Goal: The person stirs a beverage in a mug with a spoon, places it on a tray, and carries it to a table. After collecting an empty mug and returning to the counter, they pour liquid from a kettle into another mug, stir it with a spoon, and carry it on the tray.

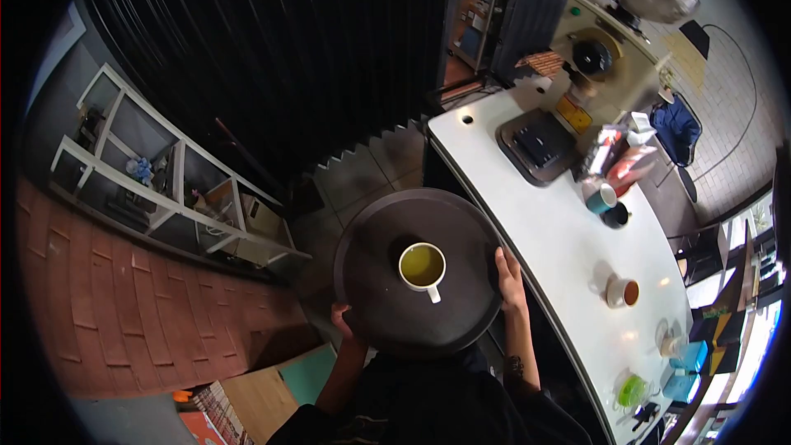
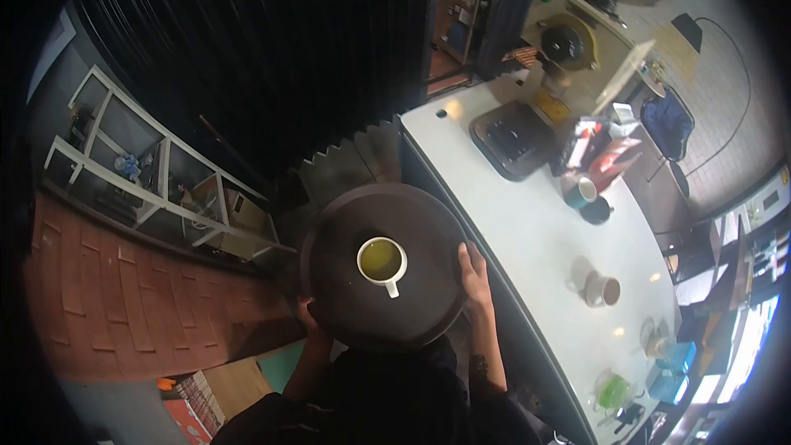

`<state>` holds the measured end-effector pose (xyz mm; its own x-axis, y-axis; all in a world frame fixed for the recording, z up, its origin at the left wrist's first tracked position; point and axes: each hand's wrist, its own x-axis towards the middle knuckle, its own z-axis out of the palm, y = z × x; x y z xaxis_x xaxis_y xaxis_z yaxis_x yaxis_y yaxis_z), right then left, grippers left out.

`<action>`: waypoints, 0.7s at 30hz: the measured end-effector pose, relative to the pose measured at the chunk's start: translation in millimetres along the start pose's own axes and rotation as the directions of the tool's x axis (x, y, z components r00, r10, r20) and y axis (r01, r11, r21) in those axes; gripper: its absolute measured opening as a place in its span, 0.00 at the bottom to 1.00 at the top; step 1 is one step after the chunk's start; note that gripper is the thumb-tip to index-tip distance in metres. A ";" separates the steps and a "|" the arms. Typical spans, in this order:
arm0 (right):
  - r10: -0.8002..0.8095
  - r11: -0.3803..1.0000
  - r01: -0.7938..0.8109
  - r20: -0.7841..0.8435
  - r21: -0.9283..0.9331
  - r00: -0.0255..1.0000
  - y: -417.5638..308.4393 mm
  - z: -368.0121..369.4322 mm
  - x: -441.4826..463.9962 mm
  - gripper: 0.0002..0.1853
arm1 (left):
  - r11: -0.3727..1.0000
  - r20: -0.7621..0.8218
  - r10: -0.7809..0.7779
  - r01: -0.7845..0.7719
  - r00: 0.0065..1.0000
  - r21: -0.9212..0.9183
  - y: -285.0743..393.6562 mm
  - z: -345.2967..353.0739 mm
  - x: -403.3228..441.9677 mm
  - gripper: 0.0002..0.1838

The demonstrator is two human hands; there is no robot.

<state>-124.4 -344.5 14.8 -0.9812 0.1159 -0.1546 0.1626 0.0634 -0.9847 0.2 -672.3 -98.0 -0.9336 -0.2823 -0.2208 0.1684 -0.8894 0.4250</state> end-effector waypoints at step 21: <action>-0.061 0.963 0.093 -0.133 0.253 0.989 -46.4 125.3 283.7 0.16 | 0.874 -0.233 -0.071 0.173 0.970 0.455 72.6 161.2 352.8 0.28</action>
<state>-423.3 -438.8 6.5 -0.9667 0.2422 -0.0823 0.0388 -0.1791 -0.9831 -367.9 -778.4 -3.5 -0.8435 -0.2947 -0.4491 -0.1584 -0.6625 0.7321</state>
